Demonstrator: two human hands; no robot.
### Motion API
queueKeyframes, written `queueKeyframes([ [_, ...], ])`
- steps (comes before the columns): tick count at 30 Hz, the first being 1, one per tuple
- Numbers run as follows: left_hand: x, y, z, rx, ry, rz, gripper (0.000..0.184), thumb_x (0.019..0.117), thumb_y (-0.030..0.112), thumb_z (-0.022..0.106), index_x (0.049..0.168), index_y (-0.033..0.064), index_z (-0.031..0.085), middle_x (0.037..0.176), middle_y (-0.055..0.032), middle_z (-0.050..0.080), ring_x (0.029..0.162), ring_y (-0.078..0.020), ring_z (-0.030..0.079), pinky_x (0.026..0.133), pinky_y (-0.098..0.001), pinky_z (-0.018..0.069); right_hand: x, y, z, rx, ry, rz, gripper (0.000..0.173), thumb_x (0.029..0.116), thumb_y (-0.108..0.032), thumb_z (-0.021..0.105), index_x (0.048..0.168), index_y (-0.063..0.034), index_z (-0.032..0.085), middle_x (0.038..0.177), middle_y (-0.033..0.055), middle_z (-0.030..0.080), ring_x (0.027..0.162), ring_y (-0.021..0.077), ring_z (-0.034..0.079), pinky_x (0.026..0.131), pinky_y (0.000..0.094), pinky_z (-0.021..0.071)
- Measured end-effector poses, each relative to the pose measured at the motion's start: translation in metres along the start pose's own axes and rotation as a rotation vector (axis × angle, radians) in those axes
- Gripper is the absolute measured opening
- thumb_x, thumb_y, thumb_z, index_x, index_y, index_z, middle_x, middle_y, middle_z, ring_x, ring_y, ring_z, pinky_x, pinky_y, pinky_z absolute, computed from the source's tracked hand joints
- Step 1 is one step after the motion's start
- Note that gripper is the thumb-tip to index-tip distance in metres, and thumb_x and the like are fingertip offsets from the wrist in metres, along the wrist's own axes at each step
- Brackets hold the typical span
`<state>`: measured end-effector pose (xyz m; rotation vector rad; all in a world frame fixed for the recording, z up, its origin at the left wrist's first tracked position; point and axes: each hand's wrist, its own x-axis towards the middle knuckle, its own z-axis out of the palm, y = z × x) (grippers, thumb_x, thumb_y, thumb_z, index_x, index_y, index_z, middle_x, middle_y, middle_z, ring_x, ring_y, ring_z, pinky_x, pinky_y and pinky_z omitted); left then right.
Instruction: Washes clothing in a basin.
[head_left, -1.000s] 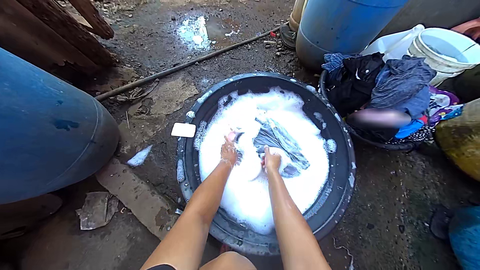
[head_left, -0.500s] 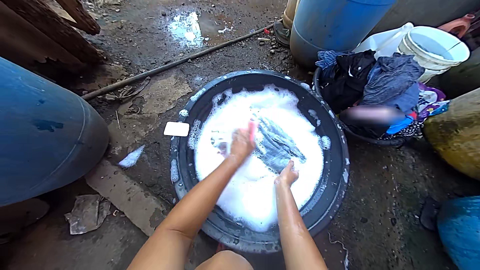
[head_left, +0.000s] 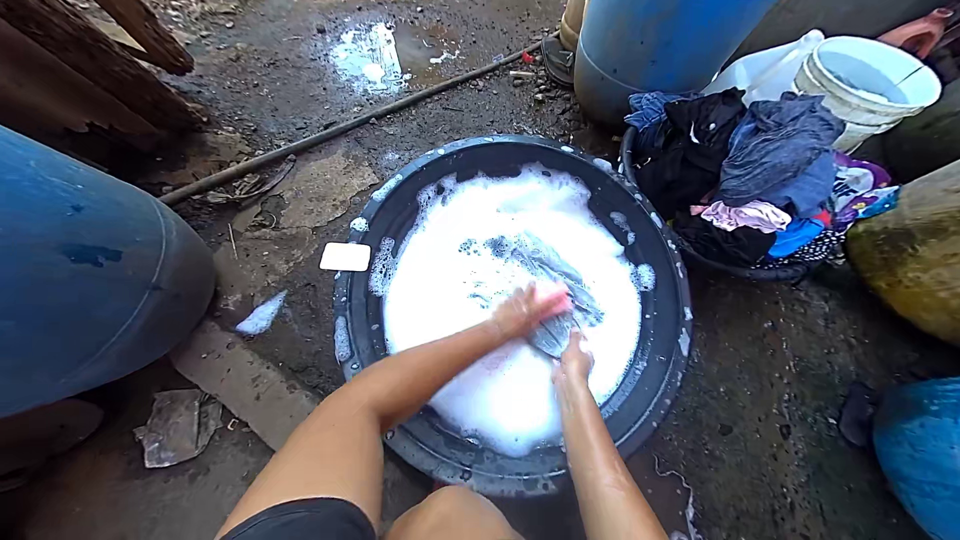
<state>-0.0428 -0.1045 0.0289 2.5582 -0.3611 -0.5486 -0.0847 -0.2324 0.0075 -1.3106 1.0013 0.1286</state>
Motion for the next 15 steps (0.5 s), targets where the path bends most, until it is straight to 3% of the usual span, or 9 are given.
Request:
queueKeyframes([
  [1, 0.011, -0.022, -0.008, 0.013, 0.071, -0.076, 0.052, 0.1031, 0.012, 0.054, 0.154, 0.0130, 0.046, 0.158, -0.0327, 0.034, 0.141, -0.0533, 0.040, 0.111, -0.0636, 0.0388, -0.001, -0.001, -0.002, 0.011, -0.010, 0.012, 0.044, 0.1107, -0.030, 0.044, 0.142, 0.0004, 0.049, 0.138, 0.0253, 0.053, 0.121, 0.0329, 0.055, 0.098, 0.0506, 0.0479],
  [3, 0.029, -0.046, -0.015, 0.047, 0.214, -0.230, 0.055, 0.0990, 0.012, 0.060, 0.153, 0.0176, 0.049, 0.157, -0.0344, 0.033, 0.138, -0.0556, 0.041, 0.104, -0.0664, 0.0429, -0.002, 0.000, -0.004, 0.021, -0.019, 0.013, 0.044, 0.1103, -0.029, 0.046, 0.143, -0.0011, 0.050, 0.138, 0.0246, 0.053, 0.118, 0.0319, 0.056, 0.094, 0.0493, 0.0493],
  [6, 0.005, -0.006, 0.018, 0.003, 0.167, -0.126, 0.065, 0.0987, 0.017, 0.059, 0.160, 0.0189, 0.037, 0.157, -0.0358, 0.033, 0.141, -0.0527, 0.041, 0.112, -0.0608, 0.0396, 0.001, 0.004, 0.001, 0.032, 0.003, 0.008, 0.042, 0.1095, -0.030, 0.048, 0.138, -0.0008, 0.054, 0.125, 0.0217, 0.059, 0.101, 0.0264, 0.059, 0.082, 0.0432, 0.0504],
  [8, -0.026, 0.026, 0.027, -0.058, 0.036, -0.051, 0.066, 0.0996, 0.017, 0.057, 0.161, 0.0180, 0.033, 0.156, -0.0364, 0.033, 0.141, -0.0529, 0.040, 0.112, -0.0595, 0.0386, 0.004, 0.001, 0.002, 0.116, 0.014, 0.034, 0.038, 0.1095, -0.025, 0.047, 0.136, 0.0015, 0.050, 0.122, 0.0203, 0.059, 0.102, 0.0252, 0.059, 0.086, 0.0427, 0.0513],
  [11, -0.025, -0.020, 0.002, -0.003, 0.083, -0.183, 0.061, 0.1011, 0.015, 0.057, 0.158, 0.0118, 0.038, 0.155, -0.0343, 0.037, 0.138, -0.0526, 0.045, 0.109, -0.0619, 0.0415, 0.000, -0.004, -0.006, 0.162, 0.030, 0.102, 0.049, 0.1106, -0.030, 0.045, 0.145, 0.0039, 0.041, 0.141, 0.0260, 0.050, 0.126, 0.0325, 0.053, 0.104, 0.0479, 0.0467],
  [13, -0.009, -0.043, -0.011, 0.024, 0.120, -0.326, 0.067, 0.0980, 0.014, 0.062, 0.160, 0.0187, 0.036, 0.156, -0.0353, 0.032, 0.137, -0.0546, 0.042, 0.103, -0.0646, 0.0451, -0.001, -0.003, -0.004, 0.169, 0.022, 0.110, 0.048, 0.1099, -0.031, 0.047, 0.144, 0.0021, 0.044, 0.142, 0.0251, 0.050, 0.127, 0.0325, 0.053, 0.103, 0.0491, 0.0466],
  [15, -0.016, -0.022, 0.006, -0.002, 0.114, -0.265, 0.068, 0.0983, 0.018, 0.060, 0.161, 0.0199, 0.034, 0.157, -0.0362, 0.030, 0.140, -0.0544, 0.040, 0.106, -0.0628, 0.0441, 0.000, 0.000, -0.002, 0.159, 0.023, 0.114, 0.046, 0.1097, -0.032, 0.047, 0.142, 0.0014, 0.047, 0.135, 0.0237, 0.054, 0.118, 0.0301, 0.056, 0.096, 0.0469, 0.0489],
])
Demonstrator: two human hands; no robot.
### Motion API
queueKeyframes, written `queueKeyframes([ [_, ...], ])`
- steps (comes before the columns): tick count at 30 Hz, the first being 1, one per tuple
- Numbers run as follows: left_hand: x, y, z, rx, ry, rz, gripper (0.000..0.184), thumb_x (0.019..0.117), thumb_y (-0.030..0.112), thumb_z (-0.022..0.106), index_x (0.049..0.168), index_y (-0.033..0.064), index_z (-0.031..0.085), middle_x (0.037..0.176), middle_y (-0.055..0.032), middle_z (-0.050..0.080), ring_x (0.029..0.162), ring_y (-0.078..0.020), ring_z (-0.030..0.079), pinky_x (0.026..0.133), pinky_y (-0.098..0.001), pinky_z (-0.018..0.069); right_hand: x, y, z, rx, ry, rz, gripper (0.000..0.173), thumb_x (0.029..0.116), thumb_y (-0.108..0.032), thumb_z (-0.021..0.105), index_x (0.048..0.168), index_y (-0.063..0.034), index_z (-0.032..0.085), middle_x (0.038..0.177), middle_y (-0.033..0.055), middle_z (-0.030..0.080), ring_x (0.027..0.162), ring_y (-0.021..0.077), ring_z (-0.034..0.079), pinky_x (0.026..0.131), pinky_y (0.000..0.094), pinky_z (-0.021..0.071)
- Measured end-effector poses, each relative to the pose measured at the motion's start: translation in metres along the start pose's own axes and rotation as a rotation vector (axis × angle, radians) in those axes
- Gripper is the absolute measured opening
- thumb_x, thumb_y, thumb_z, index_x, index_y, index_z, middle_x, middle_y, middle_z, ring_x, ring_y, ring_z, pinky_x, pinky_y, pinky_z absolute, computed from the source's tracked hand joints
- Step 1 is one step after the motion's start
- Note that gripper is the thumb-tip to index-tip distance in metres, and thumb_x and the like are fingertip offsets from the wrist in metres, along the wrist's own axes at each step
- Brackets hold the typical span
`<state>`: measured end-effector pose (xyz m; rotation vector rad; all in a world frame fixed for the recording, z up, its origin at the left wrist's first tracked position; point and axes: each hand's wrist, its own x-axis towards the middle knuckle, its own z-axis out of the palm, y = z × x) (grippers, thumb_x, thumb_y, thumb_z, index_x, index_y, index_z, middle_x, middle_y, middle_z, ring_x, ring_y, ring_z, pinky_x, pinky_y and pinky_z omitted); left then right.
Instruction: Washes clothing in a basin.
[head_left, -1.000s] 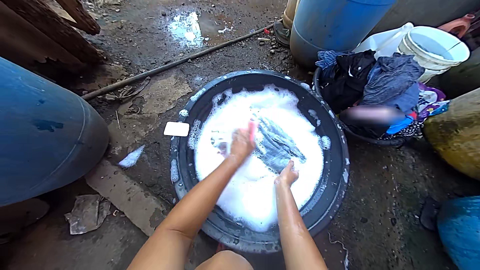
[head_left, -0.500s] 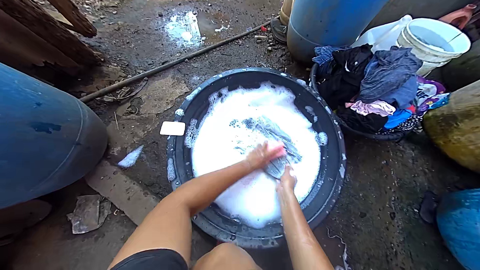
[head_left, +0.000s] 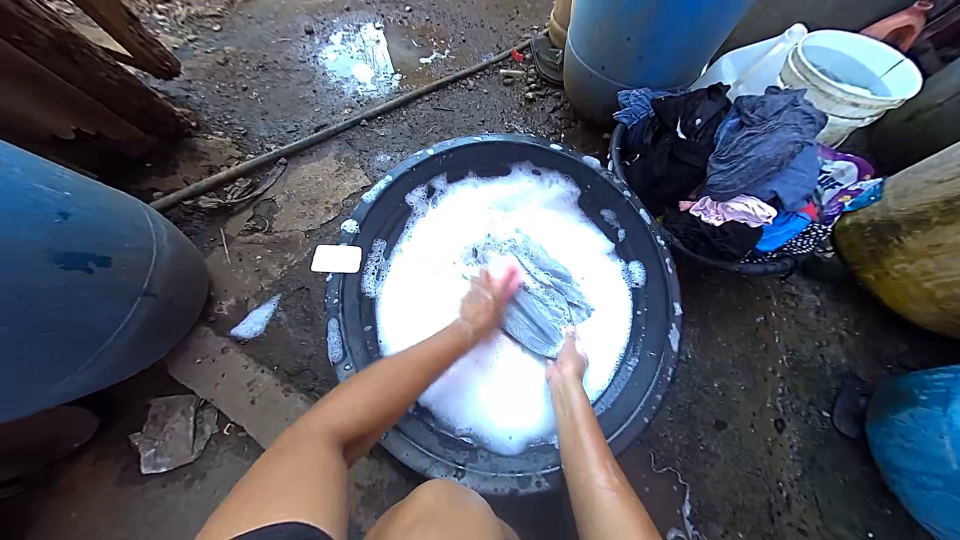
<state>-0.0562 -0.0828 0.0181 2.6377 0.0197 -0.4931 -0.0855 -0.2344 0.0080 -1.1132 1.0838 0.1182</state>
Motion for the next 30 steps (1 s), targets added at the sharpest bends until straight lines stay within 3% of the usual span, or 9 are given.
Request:
queueKeyframes([
  [2, -0.034, 0.035, 0.014, -0.036, -0.084, 0.148, 0.068, 0.0990, 0.018, 0.059, 0.162, 0.0203, 0.032, 0.158, -0.0363, 0.031, 0.141, -0.0532, 0.040, 0.110, -0.0604, 0.0418, 0.004, -0.001, 0.002, -0.011, 0.033, -0.019, 0.042, 0.1093, -0.032, 0.047, 0.134, 0.0018, 0.051, 0.118, 0.0196, 0.058, 0.099, 0.0248, 0.059, 0.082, 0.0412, 0.0507],
  [5, -0.026, 0.017, -0.002, 0.019, -0.123, 0.079, 0.063, 0.1021, 0.016, 0.056, 0.161, 0.0180, 0.034, 0.157, -0.0326, 0.035, 0.140, -0.0504, 0.043, 0.108, -0.0600, 0.0432, -0.002, -0.009, -0.010, -0.029, -0.003, -0.011, 0.046, 0.1097, -0.031, 0.047, 0.140, 0.0031, 0.048, 0.134, 0.0241, 0.055, 0.116, 0.0299, 0.058, 0.096, 0.0460, 0.0500],
  [8, 0.012, -0.001, -0.021, 0.067, -0.055, -0.141, 0.066, 0.0987, 0.015, 0.060, 0.160, 0.0235, 0.035, 0.156, -0.0334, 0.031, 0.137, -0.0527, 0.043, 0.101, -0.0627, 0.0476, -0.006, -0.008, -0.007, -0.087, -0.040, -0.021, 0.038, 0.1104, -0.027, 0.046, 0.135, 0.0006, 0.052, 0.110, 0.0165, 0.057, 0.082, 0.0167, 0.056, 0.066, 0.0301, 0.0479],
  [12, -0.004, 0.046, -0.007, 0.078, -0.199, 0.316, 0.067, 0.0957, 0.011, 0.063, 0.158, 0.0148, 0.039, 0.155, -0.0352, 0.036, 0.139, -0.0524, 0.042, 0.107, -0.0633, 0.0424, -0.009, -0.010, -0.011, -0.092, -0.119, 0.033, 0.024, 0.1112, -0.020, 0.039, 0.119, -0.0001, 0.051, 0.081, 0.0056, 0.049, 0.053, 0.0066, 0.042, 0.046, 0.0202, 0.0363],
  [14, 0.023, 0.032, -0.014, 0.078, -0.185, 0.340, 0.060, 0.0988, 0.011, 0.062, 0.156, 0.0124, 0.044, 0.156, -0.0312, 0.039, 0.138, -0.0518, 0.045, 0.106, -0.0650, 0.0424, -0.009, -0.010, -0.020, -0.088, -0.132, 0.050, 0.027, 0.1116, -0.022, 0.041, 0.121, 0.0014, 0.051, 0.081, 0.0057, 0.048, 0.050, 0.0058, 0.038, 0.044, 0.0198, 0.0338],
  [18, 0.062, 0.016, -0.027, 0.119, -0.006, 0.047, 0.064, 0.0982, 0.014, 0.062, 0.158, 0.0248, 0.041, 0.159, -0.0308, 0.030, 0.140, -0.0549, 0.039, 0.101, -0.0660, 0.0458, -0.010, -0.011, -0.023, -0.107, -0.121, 0.047, 0.030, 0.1112, -0.022, 0.043, 0.126, 0.0020, 0.051, 0.085, 0.0061, 0.047, 0.051, 0.0064, 0.037, 0.045, 0.0206, 0.0335],
  [22, -0.009, 0.057, 0.012, 0.032, -0.129, 0.331, 0.063, 0.0978, 0.014, 0.061, 0.158, 0.0184, 0.041, 0.153, -0.0324, 0.040, 0.137, -0.0522, 0.045, 0.105, -0.0641, 0.0437, -0.004, -0.012, -0.020, -0.112, -0.082, 0.030, 0.025, 0.1104, -0.021, 0.043, 0.116, 0.0007, 0.054, 0.079, 0.0053, 0.050, 0.053, 0.0076, 0.042, 0.047, 0.0217, 0.0365],
  [25, 0.015, 0.001, -0.009, 0.049, -0.036, 0.144, 0.057, 0.1021, 0.014, 0.056, 0.157, 0.0160, 0.041, 0.158, -0.0304, 0.036, 0.140, -0.0506, 0.044, 0.108, -0.0621, 0.0426, -0.009, -0.012, -0.022, -0.113, -0.046, -0.010, 0.033, 0.1111, -0.027, 0.043, 0.117, 0.0046, 0.052, 0.083, 0.0073, 0.050, 0.053, 0.0071, 0.042, 0.049, 0.0214, 0.0387],
  [30, 0.038, -0.056, -0.062, -0.054, 0.312, -0.295, 0.070, 0.0967, 0.018, 0.065, 0.160, 0.0286, 0.037, 0.155, -0.0378, 0.031, 0.130, -0.0598, 0.046, 0.092, -0.0710, 0.0473, -0.004, -0.018, -0.017, 0.022, -0.244, -0.054, 0.044, 0.1123, -0.026, 0.038, 0.141, 0.0064, 0.045, 0.120, 0.0196, 0.058, 0.093, 0.0187, 0.060, 0.083, 0.0314, 0.0511],
])
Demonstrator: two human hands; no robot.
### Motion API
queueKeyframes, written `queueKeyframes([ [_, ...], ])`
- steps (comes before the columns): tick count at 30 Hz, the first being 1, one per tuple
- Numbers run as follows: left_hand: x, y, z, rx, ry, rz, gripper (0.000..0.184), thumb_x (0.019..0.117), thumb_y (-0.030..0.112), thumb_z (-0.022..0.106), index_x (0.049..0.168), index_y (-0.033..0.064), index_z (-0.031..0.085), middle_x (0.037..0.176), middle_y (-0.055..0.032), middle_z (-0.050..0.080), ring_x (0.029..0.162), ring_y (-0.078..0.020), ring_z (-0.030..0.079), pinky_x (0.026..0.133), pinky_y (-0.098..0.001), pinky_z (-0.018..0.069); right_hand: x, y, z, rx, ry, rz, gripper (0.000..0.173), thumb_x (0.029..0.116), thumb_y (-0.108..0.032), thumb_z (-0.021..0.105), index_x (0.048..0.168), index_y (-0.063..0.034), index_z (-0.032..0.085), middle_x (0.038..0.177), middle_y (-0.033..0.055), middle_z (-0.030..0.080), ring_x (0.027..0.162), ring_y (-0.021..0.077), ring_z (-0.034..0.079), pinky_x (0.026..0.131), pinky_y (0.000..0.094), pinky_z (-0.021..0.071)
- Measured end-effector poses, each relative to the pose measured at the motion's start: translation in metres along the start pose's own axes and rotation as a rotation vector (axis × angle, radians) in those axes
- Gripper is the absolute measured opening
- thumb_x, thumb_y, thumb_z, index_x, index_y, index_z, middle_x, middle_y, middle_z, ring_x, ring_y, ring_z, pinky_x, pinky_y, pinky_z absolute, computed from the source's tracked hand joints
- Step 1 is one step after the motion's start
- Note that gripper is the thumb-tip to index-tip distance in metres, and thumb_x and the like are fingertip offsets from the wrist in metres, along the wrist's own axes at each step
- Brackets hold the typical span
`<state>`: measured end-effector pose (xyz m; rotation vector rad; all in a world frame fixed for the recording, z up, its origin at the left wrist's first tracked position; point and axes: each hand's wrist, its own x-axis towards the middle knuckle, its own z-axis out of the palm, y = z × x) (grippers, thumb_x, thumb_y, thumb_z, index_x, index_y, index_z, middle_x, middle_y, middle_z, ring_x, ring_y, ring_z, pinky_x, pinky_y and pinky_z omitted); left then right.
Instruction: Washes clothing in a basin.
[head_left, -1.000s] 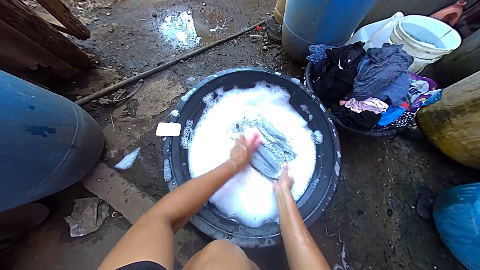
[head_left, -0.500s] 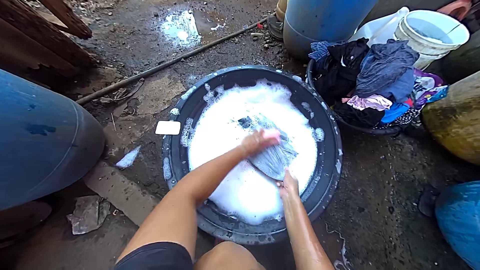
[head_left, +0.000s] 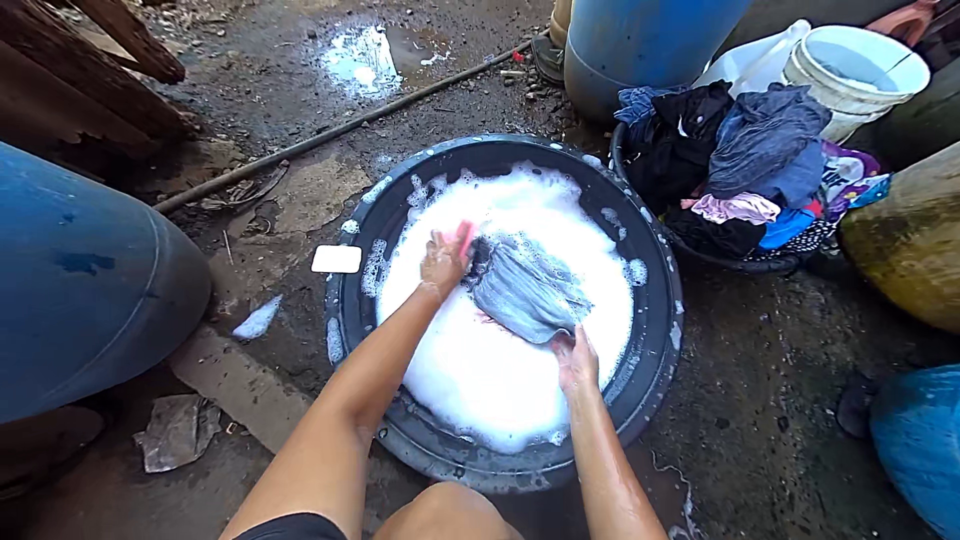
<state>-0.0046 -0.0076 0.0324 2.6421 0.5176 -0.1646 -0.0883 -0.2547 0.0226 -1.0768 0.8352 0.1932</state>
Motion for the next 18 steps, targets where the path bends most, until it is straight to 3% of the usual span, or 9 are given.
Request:
queueKeyframes([
  [3, -0.002, -0.028, 0.004, 0.028, 0.006, -0.050, 0.072, 0.0972, 0.015, 0.065, 0.161, 0.0216, 0.033, 0.156, -0.0404, 0.027, 0.137, -0.0607, 0.039, 0.102, -0.0706, 0.0418, 0.004, 0.002, 0.003, 0.038, -0.043, 0.116, 0.022, 0.1087, -0.024, 0.048, 0.112, -0.0028, 0.053, 0.078, 0.0020, 0.055, 0.062, 0.0089, 0.056, 0.062, 0.0244, 0.0528],
  [4, -0.006, -0.030, 0.010, 0.037, 0.000, -0.043, 0.071, 0.0965, 0.014, 0.064, 0.161, 0.0205, 0.035, 0.151, -0.0412, 0.033, 0.131, -0.0606, 0.044, 0.098, -0.0700, 0.0448, 0.005, 0.003, 0.003, 0.017, -0.015, 0.125, 0.019, 0.1072, -0.021, 0.052, 0.108, -0.0027, 0.054, 0.074, 0.0015, 0.052, 0.058, 0.0087, 0.053, 0.059, 0.0238, 0.0516],
  [6, -0.023, -0.018, 0.026, 0.010, 0.090, 0.092, 0.071, 0.0936, 0.015, 0.066, 0.159, 0.0211, 0.039, 0.147, -0.0393, 0.041, 0.126, -0.0572, 0.051, 0.094, -0.0671, 0.0491, 0.003, 0.003, 0.002, -0.054, 0.031, 0.069, 0.029, 0.1067, -0.020, 0.054, 0.121, 0.0047, 0.056, 0.091, 0.0092, 0.057, 0.071, 0.0117, 0.055, 0.065, 0.0254, 0.0488],
  [8, -0.050, 0.013, 0.050, -0.068, 0.143, 0.340, 0.065, 0.0913, 0.016, 0.069, 0.153, 0.0159, 0.049, 0.148, -0.0352, 0.046, 0.130, -0.0521, 0.053, 0.099, -0.0620, 0.0501, 0.002, 0.004, 0.000, -0.102, 0.054, -0.048, 0.035, 0.1080, -0.020, 0.051, 0.126, 0.0093, 0.056, 0.106, 0.0168, 0.062, 0.084, 0.0145, 0.061, 0.074, 0.0278, 0.0523],
  [10, -0.095, 0.050, 0.068, -0.143, -0.014, 0.543, 0.059, 0.0914, 0.015, 0.068, 0.149, 0.0164, 0.055, 0.149, -0.0304, 0.050, 0.136, -0.0474, 0.052, 0.107, -0.0581, 0.0471, 0.004, 0.007, 0.000, -0.018, 0.059, -0.070, 0.036, 0.1098, -0.020, 0.046, 0.130, 0.0084, 0.055, 0.114, 0.0186, 0.063, 0.096, 0.0180, 0.062, 0.086, 0.0326, 0.0530],
  [11, -0.115, 0.063, 0.067, -0.125, -0.172, 0.575, 0.060, 0.0936, 0.017, 0.064, 0.152, 0.0191, 0.051, 0.151, -0.0301, 0.047, 0.139, -0.0465, 0.048, 0.109, -0.0576, 0.0451, 0.005, 0.009, 0.002, 0.054, 0.080, -0.046, 0.034, 0.1104, -0.020, 0.043, 0.130, 0.0054, 0.053, 0.112, 0.0156, 0.061, 0.096, 0.0171, 0.061, 0.085, 0.0325, 0.0525],
  [13, -0.115, 0.061, 0.055, -0.051, -0.353, 0.496, 0.062, 0.0982, 0.016, 0.060, 0.157, 0.0182, 0.042, 0.154, -0.0310, 0.041, 0.140, -0.0474, 0.045, 0.108, -0.0580, 0.0444, 0.005, 0.007, 0.000, 0.201, 0.145, 0.029, 0.035, 0.1110, -0.021, 0.041, 0.136, 0.0030, 0.046, 0.124, 0.0176, 0.056, 0.109, 0.0214, 0.058, 0.095, 0.0371, 0.0498],
  [15, -0.072, 0.040, 0.043, 0.043, -0.334, 0.284, 0.060, 0.1009, 0.018, 0.057, 0.159, 0.0217, 0.039, 0.156, -0.0304, 0.038, 0.138, -0.0476, 0.048, 0.105, -0.0596, 0.0461, 0.004, 0.005, 0.001, 0.275, 0.164, 0.057, 0.040, 0.1112, -0.023, 0.042, 0.142, 0.0030, 0.042, 0.138, 0.0204, 0.051, 0.122, 0.0251, 0.054, 0.104, 0.0400, 0.0464],
  [18, -0.056, 0.040, 0.050, 0.060, -0.309, 0.162, 0.071, 0.0996, 0.019, 0.059, 0.163, 0.0284, 0.028, 0.157, -0.0344, 0.029, 0.135, -0.0530, 0.046, 0.097, -0.0621, 0.0502, 0.006, 0.011, 0.004, 0.284, 0.121, 0.092, 0.042, 0.1119, -0.026, 0.039, 0.144, 0.0007, 0.041, 0.140, 0.0201, 0.050, 0.122, 0.0256, 0.055, 0.103, 0.0406, 0.0479],
])
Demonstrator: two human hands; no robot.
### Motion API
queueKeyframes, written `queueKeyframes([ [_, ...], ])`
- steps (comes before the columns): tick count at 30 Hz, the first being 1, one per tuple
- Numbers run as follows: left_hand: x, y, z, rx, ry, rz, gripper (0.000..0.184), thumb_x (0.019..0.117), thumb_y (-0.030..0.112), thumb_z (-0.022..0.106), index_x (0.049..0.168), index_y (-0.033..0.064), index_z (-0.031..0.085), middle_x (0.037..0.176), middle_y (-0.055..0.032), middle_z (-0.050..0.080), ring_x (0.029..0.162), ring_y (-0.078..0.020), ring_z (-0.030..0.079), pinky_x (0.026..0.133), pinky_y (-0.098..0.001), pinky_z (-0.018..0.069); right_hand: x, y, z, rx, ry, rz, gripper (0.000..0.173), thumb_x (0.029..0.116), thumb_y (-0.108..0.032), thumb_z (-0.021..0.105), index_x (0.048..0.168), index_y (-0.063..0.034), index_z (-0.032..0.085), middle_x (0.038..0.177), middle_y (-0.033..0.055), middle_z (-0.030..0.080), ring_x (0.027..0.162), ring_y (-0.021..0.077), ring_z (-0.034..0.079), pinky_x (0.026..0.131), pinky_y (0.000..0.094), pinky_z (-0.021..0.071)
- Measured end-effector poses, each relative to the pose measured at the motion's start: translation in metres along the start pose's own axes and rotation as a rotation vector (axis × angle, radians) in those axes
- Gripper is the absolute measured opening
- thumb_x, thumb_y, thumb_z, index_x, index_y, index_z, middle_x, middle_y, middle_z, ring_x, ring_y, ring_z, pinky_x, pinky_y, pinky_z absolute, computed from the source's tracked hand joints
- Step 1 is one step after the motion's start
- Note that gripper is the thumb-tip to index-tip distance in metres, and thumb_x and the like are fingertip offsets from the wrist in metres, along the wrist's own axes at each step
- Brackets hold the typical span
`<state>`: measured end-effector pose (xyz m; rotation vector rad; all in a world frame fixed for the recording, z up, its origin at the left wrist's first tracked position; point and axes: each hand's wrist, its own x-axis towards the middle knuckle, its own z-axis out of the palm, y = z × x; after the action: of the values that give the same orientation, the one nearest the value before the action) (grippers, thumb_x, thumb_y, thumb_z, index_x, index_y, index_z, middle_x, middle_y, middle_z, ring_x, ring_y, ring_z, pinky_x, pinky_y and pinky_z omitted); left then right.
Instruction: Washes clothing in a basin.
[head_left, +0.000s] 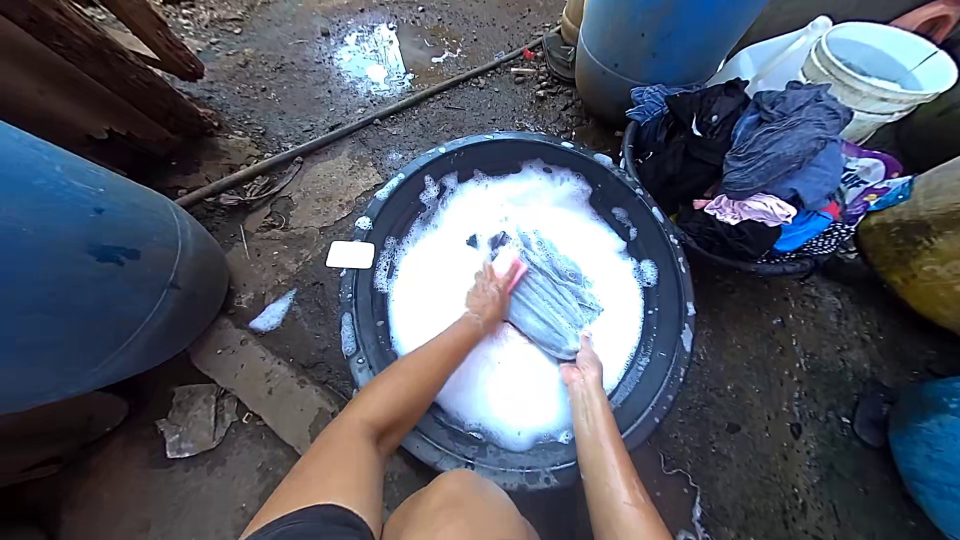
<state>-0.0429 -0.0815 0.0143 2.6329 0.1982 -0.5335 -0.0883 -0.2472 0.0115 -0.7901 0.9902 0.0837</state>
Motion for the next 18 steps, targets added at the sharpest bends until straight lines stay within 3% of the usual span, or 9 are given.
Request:
queueKeyframes([
  [4, -0.055, 0.039, 0.045, -0.092, 0.065, 0.374, 0.061, 0.0985, 0.015, 0.058, 0.158, 0.0188, 0.042, 0.152, -0.0331, 0.043, 0.133, -0.0503, 0.051, 0.100, -0.0577, 0.0499, 0.003, -0.006, -0.005, -0.095, 0.019, -0.059, 0.035, 0.1114, -0.026, 0.040, 0.132, 0.0007, 0.048, 0.114, 0.0146, 0.058, 0.098, 0.0193, 0.060, 0.086, 0.0351, 0.0519],
  [6, -0.038, 0.019, 0.022, -0.054, 0.065, 0.239, 0.055, 0.1018, 0.016, 0.054, 0.156, 0.0179, 0.045, 0.153, -0.0305, 0.043, 0.132, -0.0485, 0.053, 0.101, -0.0582, 0.0496, -0.006, -0.016, -0.009, -0.148, -0.037, -0.127, 0.038, 0.1114, -0.022, 0.041, 0.139, 0.0035, 0.047, 0.129, 0.0193, 0.056, 0.111, 0.0224, 0.059, 0.096, 0.0374, 0.0505],
  [8, -0.002, -0.011, -0.009, -0.116, 0.109, 0.068, 0.062, 0.0991, 0.017, 0.060, 0.158, 0.0211, 0.040, 0.157, -0.0337, 0.033, 0.131, -0.0517, 0.051, 0.098, -0.0630, 0.0494, -0.012, -0.028, -0.001, -0.217, -0.141, -0.218, 0.039, 0.1112, -0.021, 0.041, 0.140, 0.0040, 0.048, 0.128, 0.0190, 0.058, 0.110, 0.0204, 0.061, 0.095, 0.0351, 0.0514],
  [10, 0.014, -0.031, -0.036, -0.452, 0.104, 0.010, 0.084, 0.0935, 0.014, 0.066, 0.164, 0.0189, 0.022, 0.161, -0.0347, 0.023, 0.131, -0.0535, 0.050, 0.101, -0.0659, 0.0471, -0.016, -0.043, 0.011, -0.242, -0.291, -0.283, 0.038, 0.1113, -0.020, 0.039, 0.139, 0.0043, 0.047, 0.123, 0.0166, 0.060, 0.107, 0.0170, 0.063, 0.093, 0.0329, 0.0538],
  [11, 0.013, -0.035, -0.043, -0.677, 0.046, 0.024, 0.093, 0.0938, 0.013, 0.065, 0.166, 0.0198, 0.008, 0.165, -0.0289, 0.020, 0.140, -0.0478, 0.043, 0.110, -0.0622, 0.0405, -0.018, -0.051, 0.017, -0.241, -0.361, -0.314, 0.036, 0.1110, -0.018, 0.040, 0.137, 0.0051, 0.048, 0.119, 0.0152, 0.062, 0.105, 0.0150, 0.064, 0.092, 0.0316, 0.0546],
  [12, 0.009, -0.036, -0.044, -0.840, -0.032, 0.041, 0.097, 0.0947, 0.015, 0.063, 0.166, 0.0229, -0.002, 0.166, -0.0220, 0.025, 0.141, -0.0375, 0.045, 0.112, -0.0539, 0.0418, -0.020, -0.058, 0.024, -0.238, -0.416, -0.344, 0.032, 0.1102, -0.015, 0.041, 0.133, 0.0057, 0.051, 0.113, 0.0127, 0.065, 0.100, 0.0126, 0.065, 0.090, 0.0295, 0.0558],
  [14, -0.005, -0.028, -0.035, -0.977, -0.169, 0.065, 0.091, 0.0964, 0.011, 0.061, 0.166, 0.0212, 0.003, 0.150, -0.0242, 0.046, 0.121, -0.0294, 0.058, 0.099, -0.0462, 0.0501, -0.028, -0.070, 0.035, -0.227, -0.497, -0.378, 0.026, 0.1087, -0.010, 0.042, 0.123, 0.0048, 0.057, 0.101, 0.0077, 0.068, 0.092, 0.0097, 0.067, 0.086, 0.0275, 0.0574],
  [16, -0.020, -0.017, -0.046, -0.956, -0.285, 0.087, 0.079, 0.0983, 0.011, 0.057, 0.165, 0.0175, 0.014, 0.142, -0.0240, 0.052, 0.112, -0.0246, 0.060, 0.094, -0.0410, 0.0503, -0.041, -0.088, 0.047, -0.227, -0.544, -0.392, 0.022, 0.1085, -0.010, 0.042, 0.115, 0.0011, 0.060, 0.092, 0.0042, 0.069, 0.086, 0.0086, 0.068, 0.082, 0.0273, 0.0588],
  [18, -0.025, -0.016, -0.071, -0.988, -0.218, 0.140, 0.073, 0.0959, 0.017, 0.057, 0.162, 0.0184, 0.025, 0.134, -0.0189, 0.059, 0.102, -0.0201, 0.062, 0.085, -0.0389, 0.0533, -0.045, -0.112, 0.063, -0.242, -0.615, -0.409, 0.022, 0.1092, -0.015, 0.042, 0.116, -0.0032, 0.060, 0.093, 0.0016, 0.068, 0.086, 0.0086, 0.068, 0.081, 0.0293, 0.0590],
])
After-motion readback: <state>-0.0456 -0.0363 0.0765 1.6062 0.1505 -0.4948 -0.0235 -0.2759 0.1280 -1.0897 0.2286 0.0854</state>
